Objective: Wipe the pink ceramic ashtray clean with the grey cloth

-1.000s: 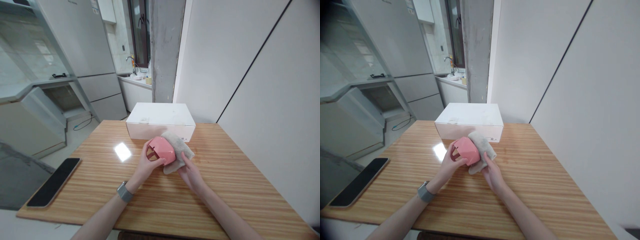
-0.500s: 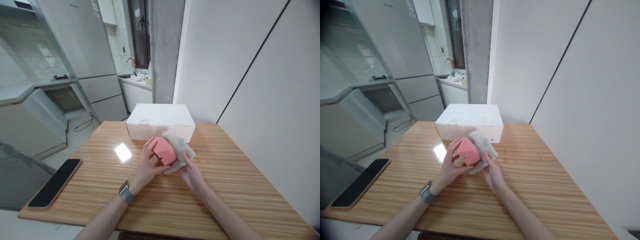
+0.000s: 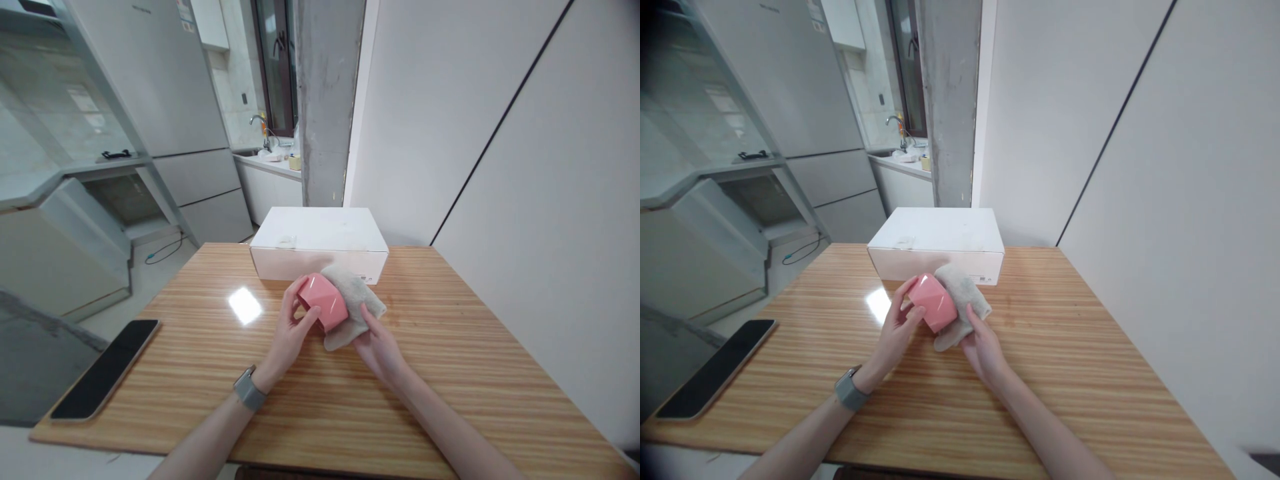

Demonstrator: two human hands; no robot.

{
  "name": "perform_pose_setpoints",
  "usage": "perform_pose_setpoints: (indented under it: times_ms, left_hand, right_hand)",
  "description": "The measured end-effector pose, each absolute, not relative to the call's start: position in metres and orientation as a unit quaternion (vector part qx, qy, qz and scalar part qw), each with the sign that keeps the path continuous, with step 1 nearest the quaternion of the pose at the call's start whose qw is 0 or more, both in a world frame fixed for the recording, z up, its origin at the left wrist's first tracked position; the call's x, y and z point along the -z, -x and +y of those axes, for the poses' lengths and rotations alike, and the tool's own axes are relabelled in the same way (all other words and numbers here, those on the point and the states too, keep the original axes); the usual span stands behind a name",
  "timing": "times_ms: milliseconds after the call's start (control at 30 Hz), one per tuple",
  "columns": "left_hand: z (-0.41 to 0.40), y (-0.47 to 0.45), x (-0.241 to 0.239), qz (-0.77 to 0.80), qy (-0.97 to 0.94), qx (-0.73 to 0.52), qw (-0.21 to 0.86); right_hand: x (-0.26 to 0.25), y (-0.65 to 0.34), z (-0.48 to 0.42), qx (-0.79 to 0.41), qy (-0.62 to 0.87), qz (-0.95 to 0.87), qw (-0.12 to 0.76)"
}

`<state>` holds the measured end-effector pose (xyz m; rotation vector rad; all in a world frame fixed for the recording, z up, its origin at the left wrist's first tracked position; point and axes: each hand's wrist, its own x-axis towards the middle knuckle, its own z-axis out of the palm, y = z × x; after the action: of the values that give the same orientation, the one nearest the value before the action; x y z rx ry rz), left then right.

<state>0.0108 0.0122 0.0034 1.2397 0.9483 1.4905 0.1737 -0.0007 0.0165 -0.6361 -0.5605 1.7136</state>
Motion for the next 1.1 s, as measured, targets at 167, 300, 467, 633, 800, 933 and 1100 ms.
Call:
perform_pose_setpoints:
  times_ms: [167, 300, 467, 633, 800, 933, 1100]
  left_hand:
    - [0.013, -0.012, -0.006, 0.381, -0.455, -0.609, 0.527]
    - [0.013, -0.011, -0.006, 0.382, -0.46, -0.601, 0.53]
    - [0.009, -0.011, -0.007, 0.397, -0.516, -0.589, 0.478]
    - [0.009, -0.008, -0.008, 0.414, -0.634, -0.576, 0.309]
    - [0.011, -0.004, -0.007, 0.416, -0.695, -0.556, 0.184]
    - [0.012, -0.004, -0.007, 0.423, -0.664, -0.564, 0.249]
    - [0.016, -0.003, -0.006, 0.426, -0.552, -0.586, 0.413]
  right_hand:
    - [-0.015, -0.176, 0.0, -0.72, 0.285, -0.249, 0.582]
    - [-0.017, -0.176, -0.001, -0.721, 0.278, -0.252, 0.583]
    - [-0.019, -0.175, -0.001, -0.72, 0.282, -0.242, 0.586]
    - [-0.02, -0.175, -0.001, -0.724, 0.28, -0.239, 0.584]
    - [-0.022, -0.175, -0.002, -0.719, 0.276, -0.237, 0.592]
    - [-0.024, -0.175, -0.004, -0.724, 0.274, -0.238, 0.586]
    - [-0.026, -0.177, -0.005, -0.729, 0.275, -0.241, 0.579]
